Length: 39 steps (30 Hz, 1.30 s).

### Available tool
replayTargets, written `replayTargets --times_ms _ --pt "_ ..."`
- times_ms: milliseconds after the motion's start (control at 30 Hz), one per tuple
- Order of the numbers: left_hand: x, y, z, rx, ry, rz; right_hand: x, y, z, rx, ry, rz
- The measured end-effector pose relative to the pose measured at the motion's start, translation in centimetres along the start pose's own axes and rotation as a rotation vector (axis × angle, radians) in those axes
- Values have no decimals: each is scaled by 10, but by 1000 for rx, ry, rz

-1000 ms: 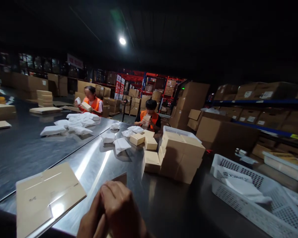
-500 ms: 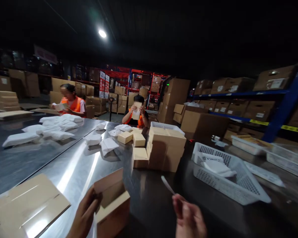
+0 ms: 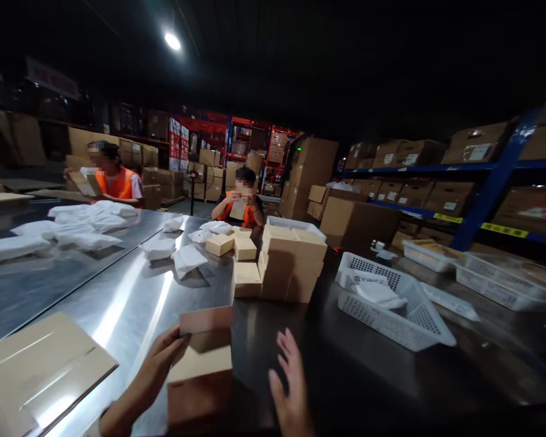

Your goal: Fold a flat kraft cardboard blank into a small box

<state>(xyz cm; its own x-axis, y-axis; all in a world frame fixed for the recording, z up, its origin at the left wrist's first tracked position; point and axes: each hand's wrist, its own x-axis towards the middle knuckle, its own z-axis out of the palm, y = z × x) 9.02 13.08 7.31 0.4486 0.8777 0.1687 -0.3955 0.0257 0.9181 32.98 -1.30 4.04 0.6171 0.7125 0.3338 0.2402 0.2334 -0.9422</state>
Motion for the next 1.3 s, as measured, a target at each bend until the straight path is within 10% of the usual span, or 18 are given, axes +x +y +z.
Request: replayTargets --times_ms 100,233,433,733,867,1300 --pt "-1 3 1 -68 -19 -15 20 -30 74 225 -333 121" --pt "-4 1 5 -118 27 -28 22 -58 122 378 -401 272" --pt "-9 -21 2 -90 237 168 0 -44 108 520 -353 177" --pt "-12 1 -22 594 -401 801 4 -7 95 101 -469 -803" --pt "-13 10 -17 695 -444 1007 5 -20 97 99 -440 -862" --pt "-13 -14 -34 772 -345 1024 2 -25 85 -61 -471 -897"
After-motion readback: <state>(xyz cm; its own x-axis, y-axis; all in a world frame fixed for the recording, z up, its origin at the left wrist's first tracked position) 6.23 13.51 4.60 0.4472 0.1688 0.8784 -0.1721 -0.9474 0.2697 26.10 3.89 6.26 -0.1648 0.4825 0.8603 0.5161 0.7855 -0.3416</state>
